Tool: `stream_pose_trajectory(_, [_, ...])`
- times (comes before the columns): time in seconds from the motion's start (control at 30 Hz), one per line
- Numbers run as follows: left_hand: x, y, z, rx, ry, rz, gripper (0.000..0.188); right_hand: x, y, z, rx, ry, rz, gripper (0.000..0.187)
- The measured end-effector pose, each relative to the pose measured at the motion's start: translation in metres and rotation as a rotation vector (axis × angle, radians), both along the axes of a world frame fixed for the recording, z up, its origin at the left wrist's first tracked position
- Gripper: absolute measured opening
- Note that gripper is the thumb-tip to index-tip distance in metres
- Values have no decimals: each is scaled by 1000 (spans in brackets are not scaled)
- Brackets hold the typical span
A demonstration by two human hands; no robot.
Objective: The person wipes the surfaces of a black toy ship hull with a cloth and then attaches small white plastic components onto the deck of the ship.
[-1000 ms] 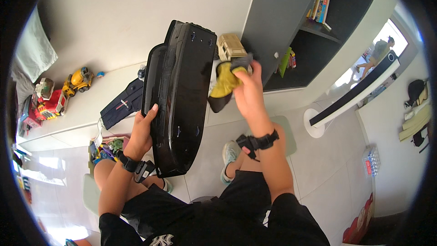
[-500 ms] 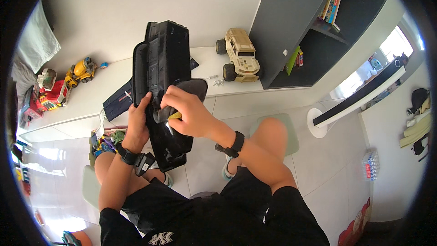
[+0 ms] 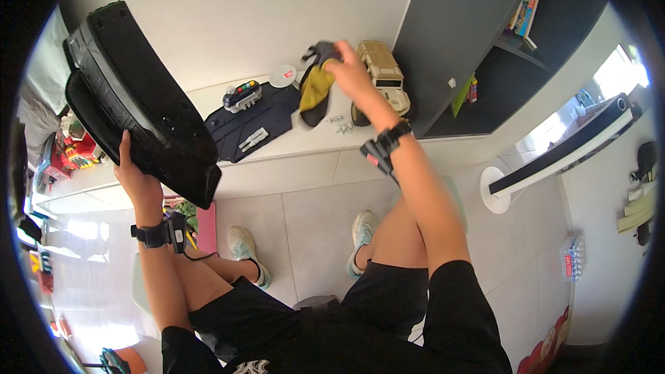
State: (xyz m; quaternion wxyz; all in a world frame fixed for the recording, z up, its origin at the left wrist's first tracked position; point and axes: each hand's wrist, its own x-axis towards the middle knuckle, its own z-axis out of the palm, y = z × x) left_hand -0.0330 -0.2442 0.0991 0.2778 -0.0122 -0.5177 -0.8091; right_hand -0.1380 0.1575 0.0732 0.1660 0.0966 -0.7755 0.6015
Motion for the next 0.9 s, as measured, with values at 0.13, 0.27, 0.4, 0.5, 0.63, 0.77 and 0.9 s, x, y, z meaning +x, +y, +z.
stream_pose_trajectory(0.13, [-9,18,9,-2,67,285,30,-46,2,-3,295,-22,-67,59])
stream_pose_trajectory(0.27, [-18,40,7,-113,79,350,28,-57,11,-21,965,-106,-238,64])
stream_pose_trajectory(0.4, [-16,75,-10,-396,103,301,24,22,-60,7,-325,-318,654,95])
stream_pose_trajectory(0.5, [-8,114,-5,-595,68,6,22,34,-75,12,-200,-164,649,119])
stream_pose_trajectory(0.63, [-4,135,-9,-592,58,-206,25,45,-69,-5,-466,-231,477,126])
stream_pose_trajectory(0.77, [-5,146,-12,-647,117,-354,36,61,-62,-5,-555,-110,374,109])
stream_pose_trajectory(0.9, [1,145,-19,-683,174,-649,49,89,-43,-21,-660,-137,129,94])
